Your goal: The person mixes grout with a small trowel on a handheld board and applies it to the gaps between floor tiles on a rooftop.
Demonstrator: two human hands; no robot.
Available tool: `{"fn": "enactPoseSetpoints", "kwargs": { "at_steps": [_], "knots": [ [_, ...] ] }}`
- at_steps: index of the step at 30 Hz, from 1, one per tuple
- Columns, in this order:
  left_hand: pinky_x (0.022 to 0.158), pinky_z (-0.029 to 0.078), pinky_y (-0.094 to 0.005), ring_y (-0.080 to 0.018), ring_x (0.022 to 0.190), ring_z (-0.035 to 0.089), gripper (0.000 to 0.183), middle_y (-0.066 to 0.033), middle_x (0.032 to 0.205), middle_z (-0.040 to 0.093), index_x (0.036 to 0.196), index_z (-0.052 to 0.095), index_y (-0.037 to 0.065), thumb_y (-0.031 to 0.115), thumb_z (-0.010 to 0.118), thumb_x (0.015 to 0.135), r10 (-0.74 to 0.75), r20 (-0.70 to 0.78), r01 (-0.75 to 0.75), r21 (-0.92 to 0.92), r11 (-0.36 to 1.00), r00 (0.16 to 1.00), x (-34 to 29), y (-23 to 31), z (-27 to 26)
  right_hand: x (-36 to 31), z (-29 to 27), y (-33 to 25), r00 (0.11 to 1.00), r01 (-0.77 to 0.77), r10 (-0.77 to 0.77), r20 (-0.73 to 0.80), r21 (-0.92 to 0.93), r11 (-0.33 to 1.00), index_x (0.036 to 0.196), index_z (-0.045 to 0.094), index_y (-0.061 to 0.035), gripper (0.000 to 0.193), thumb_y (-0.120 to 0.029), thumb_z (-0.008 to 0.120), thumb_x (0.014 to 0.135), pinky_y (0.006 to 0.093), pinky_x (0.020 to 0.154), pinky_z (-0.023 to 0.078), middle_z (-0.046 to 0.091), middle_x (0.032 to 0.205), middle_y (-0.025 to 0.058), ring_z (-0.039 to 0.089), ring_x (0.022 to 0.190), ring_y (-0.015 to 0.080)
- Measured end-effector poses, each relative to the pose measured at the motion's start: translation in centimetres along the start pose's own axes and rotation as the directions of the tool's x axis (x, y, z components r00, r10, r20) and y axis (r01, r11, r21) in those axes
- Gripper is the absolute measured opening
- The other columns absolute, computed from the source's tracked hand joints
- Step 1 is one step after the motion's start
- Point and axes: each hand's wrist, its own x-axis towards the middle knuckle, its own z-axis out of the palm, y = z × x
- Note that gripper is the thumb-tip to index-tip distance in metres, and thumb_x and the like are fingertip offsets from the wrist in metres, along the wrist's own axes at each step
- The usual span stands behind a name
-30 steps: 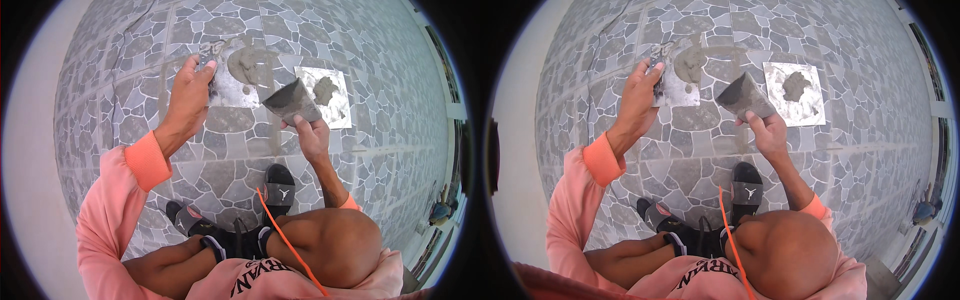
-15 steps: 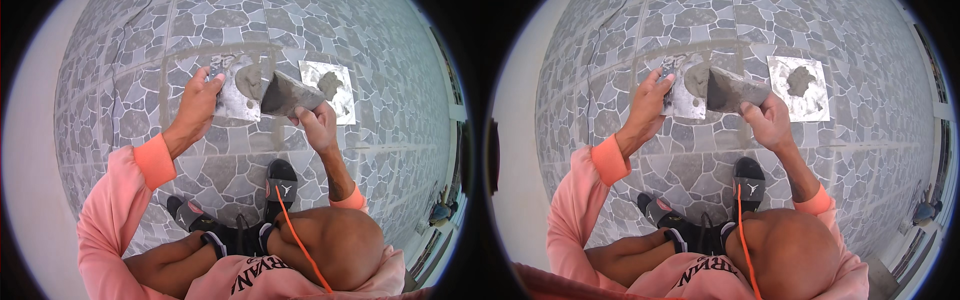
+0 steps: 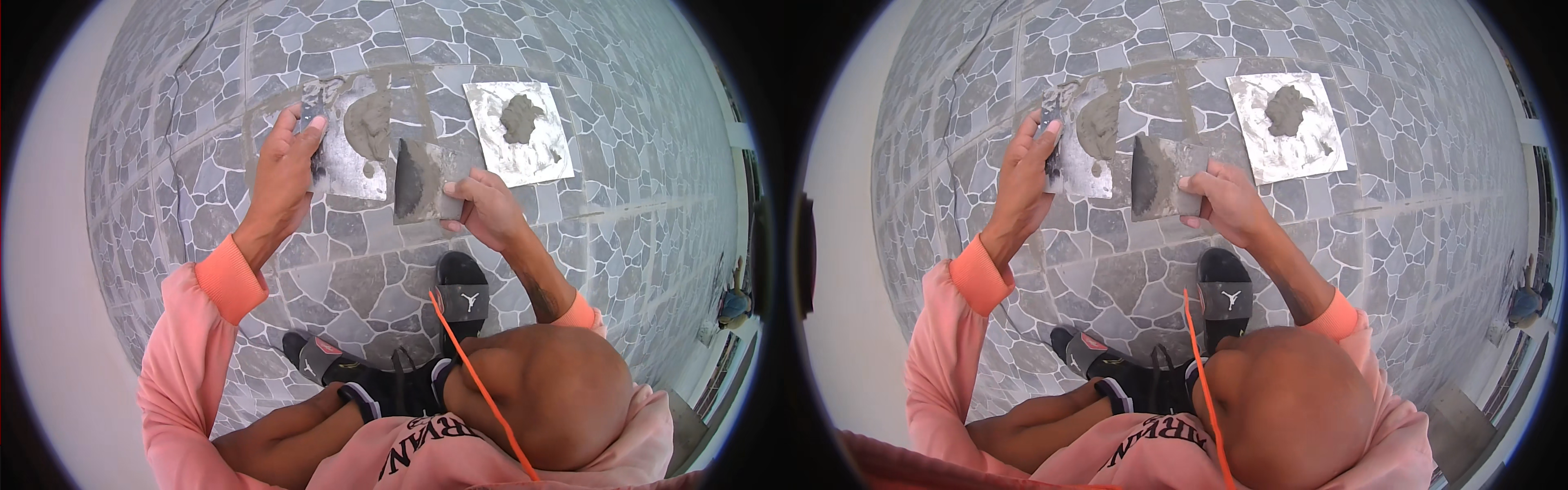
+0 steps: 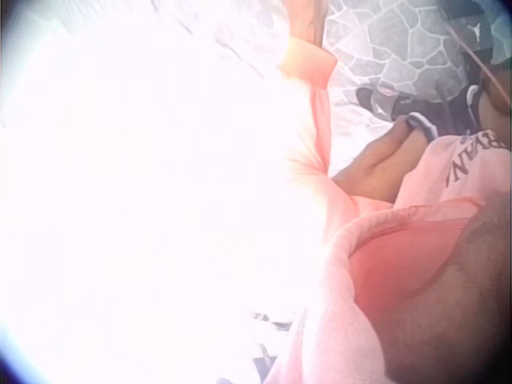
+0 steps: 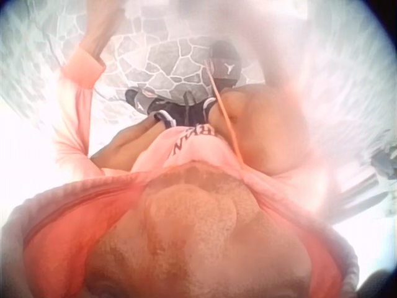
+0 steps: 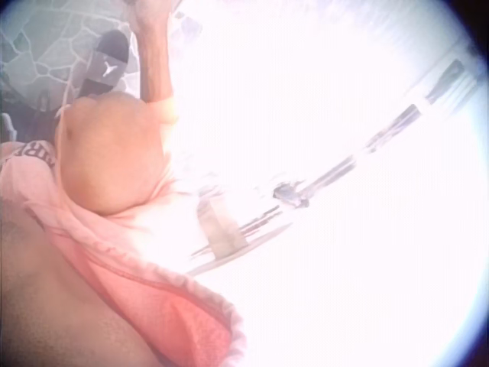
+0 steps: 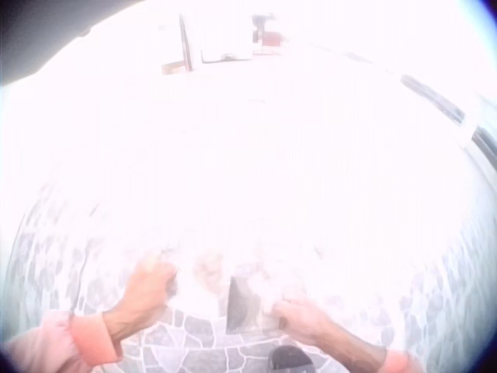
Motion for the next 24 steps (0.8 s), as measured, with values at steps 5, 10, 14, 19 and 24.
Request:
{"fn": "enactPoseSetpoints", "kwargs": {
  "at_steps": [5, 10, 14, 19, 24],
  "knots": [
    [0.077, 0.051, -0.0246, -0.0089, 0.092, 0.061, 0.042, -0.0060, 0.109, 0.061, 0.137, 0.036, 0.001, 0.013, 0.050, 0.099, 0.002, 0.058, -0.005, 0.042, 0.999, 0.998, 0.2, 0.3, 0.1, 0.2, 1.0, -0.6, 0.996, -0.057, 0.047, 0.070, 0.146, 0.988, 0.098, 0.054, -0.0002, 0.014, -0.009, 0.055, 0.088, 0.0298, 0.054, 0.042, 0.056, 0.086, 0.0066, 0.052, 0.071, 0.0136],
    [0.077, 0.051, -0.0248, -0.0094, 0.092, 0.061, 0.046, -0.0062, 0.108, 0.062, 0.139, 0.033, -0.001, 0.013, 0.050, 0.099, 0.015, 0.040, -0.017, 0.055, 0.998, 0.999, 0.3, 0.0, -0.3, 0.1, 1.1, -1.4, 0.995, -0.003, -0.009, 0.100, 0.116, 0.993, 0.100, 0.055, 0.0014, 0.016, -0.010, 0.054, 0.088, 0.0289, 0.055, 0.041, 0.057, 0.086, 0.0072, 0.051, 0.068, 0.0133],
    [0.078, 0.051, -0.0255, -0.0099, 0.092, 0.061, 0.052, -0.0064, 0.109, 0.061, 0.141, 0.028, -0.003, 0.015, 0.050, 0.099, -0.026, -0.003, 0.026, 0.062, 0.998, 1.000, 0.2, -0.4, -0.5, -0.1, 1.2, -2.6, 0.998, 0.015, -0.017, 0.067, 0.027, 1.000, 0.100, 0.056, 0.0021, 0.018, -0.011, 0.054, 0.087, 0.0280, 0.055, 0.041, 0.058, 0.083, 0.0075, 0.051, 0.065, 0.0133],
    [0.078, 0.053, -0.0270, -0.0097, 0.092, 0.062, 0.039, -0.0046, 0.108, 0.062, 0.133, 0.038, 0.002, 0.017, 0.049, 0.099, -0.085, -0.028, 0.086, 0.012, 0.996, 0.996, -0.1, -0.5, 0.0, -1.1, 2.1, -5.1, 0.980, 0.144, -0.198, 0.001, -0.693, 0.707, 0.099, 0.059, 0.0020, 0.023, -0.017, 0.054, 0.087, 0.0315, 0.056, 0.041, 0.058, 0.076, 0.0047, 0.051, 0.064, 0.0128],
    [0.079, 0.054, -0.0285, -0.0092, 0.091, 0.063, 0.027, -0.0022, 0.107, 0.063, 0.123, 0.050, 0.006, 0.018, 0.047, 0.100, -0.180, -0.086, 0.183, 0.023, 0.983, 0.980, -0.6, -0.3, 0.9, -2.1, 4.1, -6.3, 0.899, 0.331, -0.403, 0.170, -0.867, 0.374, 0.105, 0.059, 0.0020, 0.026, -0.012, 0.055, 0.084, 0.0343, 0.060, 0.044, 0.058, 0.078, 0.0094, 0.055, 0.064, 0.0215]
  ]
}}
